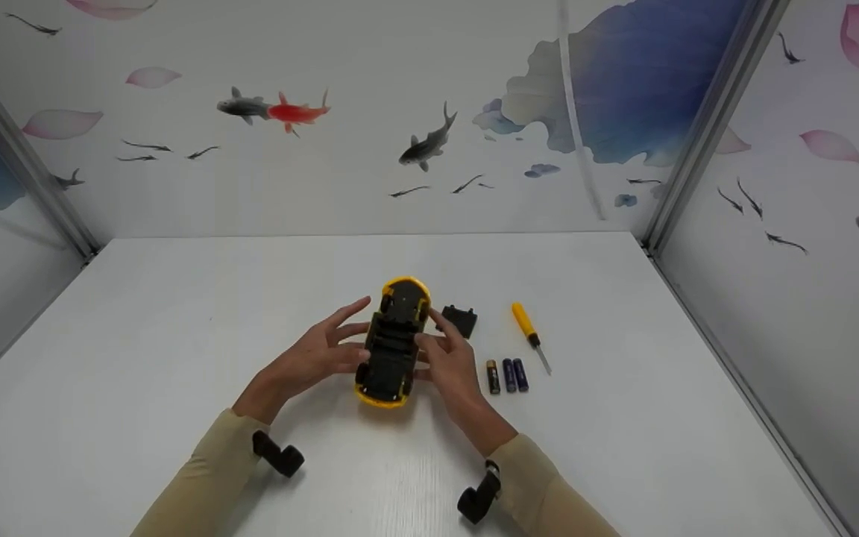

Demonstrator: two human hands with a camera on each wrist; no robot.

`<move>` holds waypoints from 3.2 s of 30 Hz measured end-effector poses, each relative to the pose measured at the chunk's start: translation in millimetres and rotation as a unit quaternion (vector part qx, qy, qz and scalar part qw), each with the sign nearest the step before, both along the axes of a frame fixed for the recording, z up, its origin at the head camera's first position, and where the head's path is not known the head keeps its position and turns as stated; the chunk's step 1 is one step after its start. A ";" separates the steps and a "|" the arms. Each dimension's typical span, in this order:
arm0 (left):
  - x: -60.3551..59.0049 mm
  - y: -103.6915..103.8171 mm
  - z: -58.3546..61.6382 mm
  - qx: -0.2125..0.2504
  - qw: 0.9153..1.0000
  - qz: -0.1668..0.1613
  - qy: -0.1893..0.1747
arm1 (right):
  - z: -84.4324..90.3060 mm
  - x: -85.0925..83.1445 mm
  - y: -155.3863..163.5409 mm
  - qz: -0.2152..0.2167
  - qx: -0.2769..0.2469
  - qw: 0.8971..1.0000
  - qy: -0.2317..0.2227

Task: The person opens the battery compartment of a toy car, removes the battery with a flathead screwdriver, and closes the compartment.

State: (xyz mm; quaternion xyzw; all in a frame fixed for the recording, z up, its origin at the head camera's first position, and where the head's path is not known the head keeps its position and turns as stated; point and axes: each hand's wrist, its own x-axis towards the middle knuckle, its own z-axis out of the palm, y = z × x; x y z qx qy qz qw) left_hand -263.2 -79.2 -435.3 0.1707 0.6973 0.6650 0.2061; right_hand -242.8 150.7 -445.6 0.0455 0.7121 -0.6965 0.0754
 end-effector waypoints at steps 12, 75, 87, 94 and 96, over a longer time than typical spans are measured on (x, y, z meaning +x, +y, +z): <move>0.9 1.0 -0.8 0.017 1.000 -0.012 -0.005 | -1.2 2.6 1.5 0.015 0.024 0.999 -0.014; -5.7 -6.9 -20.6 -0.002 0.998 0.008 -0.069 | 19.5 -33.8 61.4 0.058 0.139 0.989 0.001; -3.4 -6.6 -20.7 -0.021 0.998 0.013 -0.063 | 23.1 -50.3 70.6 0.074 0.281 0.951 0.105; -4.2 -5.4 -20.1 -0.034 0.997 0.019 -0.061 | 20.2 -63.2 76.3 0.095 0.339 0.929 0.110; -4.4 -5.5 -20.1 -0.035 0.997 0.019 -0.059 | 20.6 -67.3 76.9 0.106 0.345 0.928 0.098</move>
